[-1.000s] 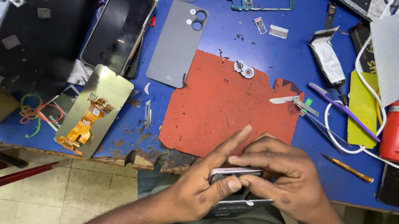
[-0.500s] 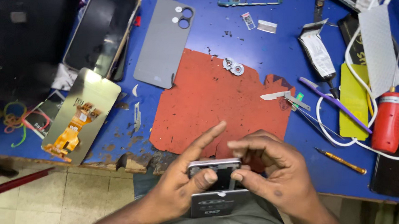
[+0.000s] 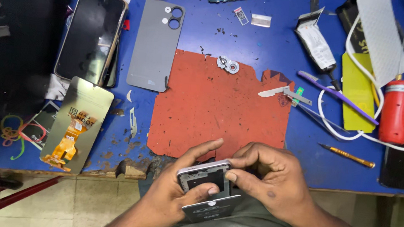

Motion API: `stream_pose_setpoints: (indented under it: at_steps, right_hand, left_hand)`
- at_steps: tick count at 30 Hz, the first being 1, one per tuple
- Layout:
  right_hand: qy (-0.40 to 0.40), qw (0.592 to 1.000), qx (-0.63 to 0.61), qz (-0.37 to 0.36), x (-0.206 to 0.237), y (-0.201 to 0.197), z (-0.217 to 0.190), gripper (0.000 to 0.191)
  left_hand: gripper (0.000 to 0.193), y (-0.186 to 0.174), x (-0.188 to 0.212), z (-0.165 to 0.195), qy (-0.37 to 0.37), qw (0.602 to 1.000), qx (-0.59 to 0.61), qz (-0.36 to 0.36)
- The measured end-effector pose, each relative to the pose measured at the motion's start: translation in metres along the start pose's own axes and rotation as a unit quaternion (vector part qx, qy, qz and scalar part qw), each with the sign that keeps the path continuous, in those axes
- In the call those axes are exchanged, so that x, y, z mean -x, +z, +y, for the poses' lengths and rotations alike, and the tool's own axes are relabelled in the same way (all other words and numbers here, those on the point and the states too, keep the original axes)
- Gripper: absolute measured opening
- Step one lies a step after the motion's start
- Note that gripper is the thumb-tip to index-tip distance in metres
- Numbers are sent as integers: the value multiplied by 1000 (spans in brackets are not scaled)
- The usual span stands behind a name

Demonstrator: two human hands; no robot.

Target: The person reassembles a smartphone by placing the back cover onto the chassis, aligning and pressing the edges, and using a screwdriver to fasten screws. They also handle a camera module and other internal components during the process.

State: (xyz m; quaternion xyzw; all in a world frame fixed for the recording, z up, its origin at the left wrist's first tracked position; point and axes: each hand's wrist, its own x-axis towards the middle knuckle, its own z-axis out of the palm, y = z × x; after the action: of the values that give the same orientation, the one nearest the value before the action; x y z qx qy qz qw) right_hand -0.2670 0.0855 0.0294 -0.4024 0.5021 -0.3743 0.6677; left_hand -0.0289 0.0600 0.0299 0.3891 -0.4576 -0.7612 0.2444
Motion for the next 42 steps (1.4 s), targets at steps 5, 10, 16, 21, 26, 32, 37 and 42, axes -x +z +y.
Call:
stream_pose_setpoints:
  at_steps: [5,10,16,21,26,32,37,42]
  right_hand:
    - [-8,999,13,-37,0,5,8,14]
    - [21,998,42,-50,4,8,5,16]
    - [25,994,76,-75,4,13,2,12]
    - [32,995,63,-69,7,19,2,9]
    - [0,987,125,-98,6,16,2,19]
    - [9,987,134,-90,11,21,7,12]
    - [-7,987,124,-99,15,23,5,13]
    - [-44,977,168,-125,16,16,7,19]
  left_hand:
    - [72,-12,7,-6,14,998,-68,-7]
    - [70,-11,16,-18,-6,999,-54,2]
    - [53,-10,24,-41,-8,999,23,36]
    - [52,-11,33,-55,-48,998,32,39]
    - [39,-16,41,-63,18,995,32,96]
    - [34,-19,49,-85,25,992,-3,126]
    - [39,-24,60,-114,17,986,34,165]
    - [52,-29,76,-142,13,963,110,247]
